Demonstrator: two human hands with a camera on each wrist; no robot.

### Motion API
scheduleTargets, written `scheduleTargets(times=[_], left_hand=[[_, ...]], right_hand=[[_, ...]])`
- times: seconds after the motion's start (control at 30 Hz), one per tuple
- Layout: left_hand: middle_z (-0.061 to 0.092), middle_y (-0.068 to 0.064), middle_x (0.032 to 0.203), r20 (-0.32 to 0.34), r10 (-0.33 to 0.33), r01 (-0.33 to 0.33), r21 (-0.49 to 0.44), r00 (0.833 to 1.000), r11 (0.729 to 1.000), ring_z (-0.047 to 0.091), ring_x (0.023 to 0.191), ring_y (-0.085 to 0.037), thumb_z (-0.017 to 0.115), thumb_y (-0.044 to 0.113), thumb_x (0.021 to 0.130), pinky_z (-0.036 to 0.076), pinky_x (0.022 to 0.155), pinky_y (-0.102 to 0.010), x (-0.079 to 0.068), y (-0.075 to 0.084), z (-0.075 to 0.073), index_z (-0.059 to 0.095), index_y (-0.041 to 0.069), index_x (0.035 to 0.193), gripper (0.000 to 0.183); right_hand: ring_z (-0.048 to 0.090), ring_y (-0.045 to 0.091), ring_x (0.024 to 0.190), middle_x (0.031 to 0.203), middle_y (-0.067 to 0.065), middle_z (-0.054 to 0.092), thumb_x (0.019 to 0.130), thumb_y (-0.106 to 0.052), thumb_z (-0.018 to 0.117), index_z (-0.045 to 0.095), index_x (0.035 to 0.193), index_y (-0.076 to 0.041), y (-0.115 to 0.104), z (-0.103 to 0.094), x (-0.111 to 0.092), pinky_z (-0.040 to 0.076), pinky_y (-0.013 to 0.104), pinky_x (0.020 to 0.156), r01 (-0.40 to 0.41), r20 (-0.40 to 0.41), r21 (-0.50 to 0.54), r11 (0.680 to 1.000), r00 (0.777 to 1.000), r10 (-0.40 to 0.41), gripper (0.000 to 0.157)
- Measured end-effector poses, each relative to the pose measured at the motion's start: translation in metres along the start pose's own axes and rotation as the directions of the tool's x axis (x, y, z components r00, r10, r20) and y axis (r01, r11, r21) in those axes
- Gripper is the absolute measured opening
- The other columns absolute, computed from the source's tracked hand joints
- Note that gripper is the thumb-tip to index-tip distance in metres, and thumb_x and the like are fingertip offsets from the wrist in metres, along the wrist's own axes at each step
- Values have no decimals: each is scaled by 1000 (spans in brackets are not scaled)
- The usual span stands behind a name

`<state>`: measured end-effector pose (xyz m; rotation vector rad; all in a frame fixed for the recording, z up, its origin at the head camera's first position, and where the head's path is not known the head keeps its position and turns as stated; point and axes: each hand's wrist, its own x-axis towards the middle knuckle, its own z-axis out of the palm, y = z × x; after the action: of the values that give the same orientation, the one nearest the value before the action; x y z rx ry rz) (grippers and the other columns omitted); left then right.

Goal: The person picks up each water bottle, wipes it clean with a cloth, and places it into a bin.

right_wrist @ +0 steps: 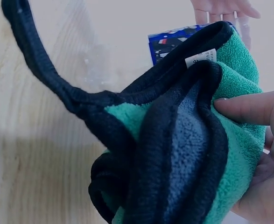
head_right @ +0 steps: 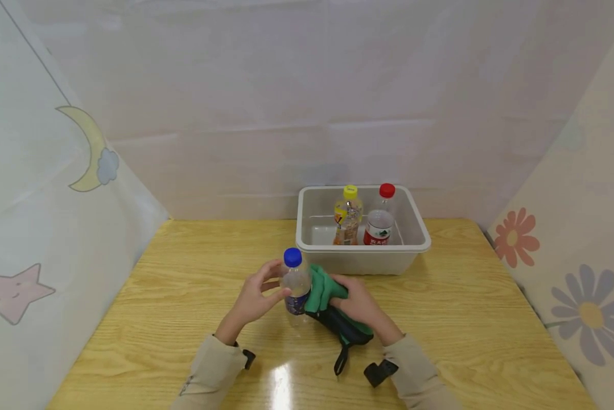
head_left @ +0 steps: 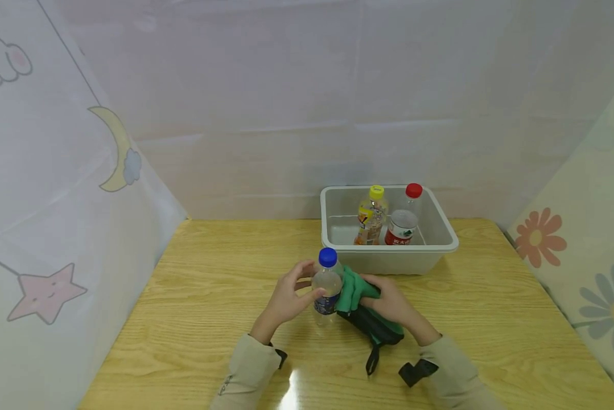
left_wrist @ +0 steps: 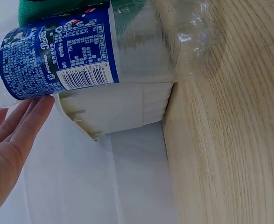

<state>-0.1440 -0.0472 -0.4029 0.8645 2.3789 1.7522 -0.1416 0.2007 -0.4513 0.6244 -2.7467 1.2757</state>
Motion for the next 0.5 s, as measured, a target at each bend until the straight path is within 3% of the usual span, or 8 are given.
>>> scheduleTargets(times=[0.5], left_hand=[[48, -29, 117, 5, 72, -72, -29, 997, 997, 49, 107, -42, 63, -2, 83, 46, 84, -51, 2, -4, -5, 40, -15, 126, 50]], right_hand=[[60, 31, 94, 108, 19, 62, 72, 3, 70, 59, 114, 6, -14, -16, -1, 49, 39, 76, 72, -65, -50, 996, 995, -75, 43]])
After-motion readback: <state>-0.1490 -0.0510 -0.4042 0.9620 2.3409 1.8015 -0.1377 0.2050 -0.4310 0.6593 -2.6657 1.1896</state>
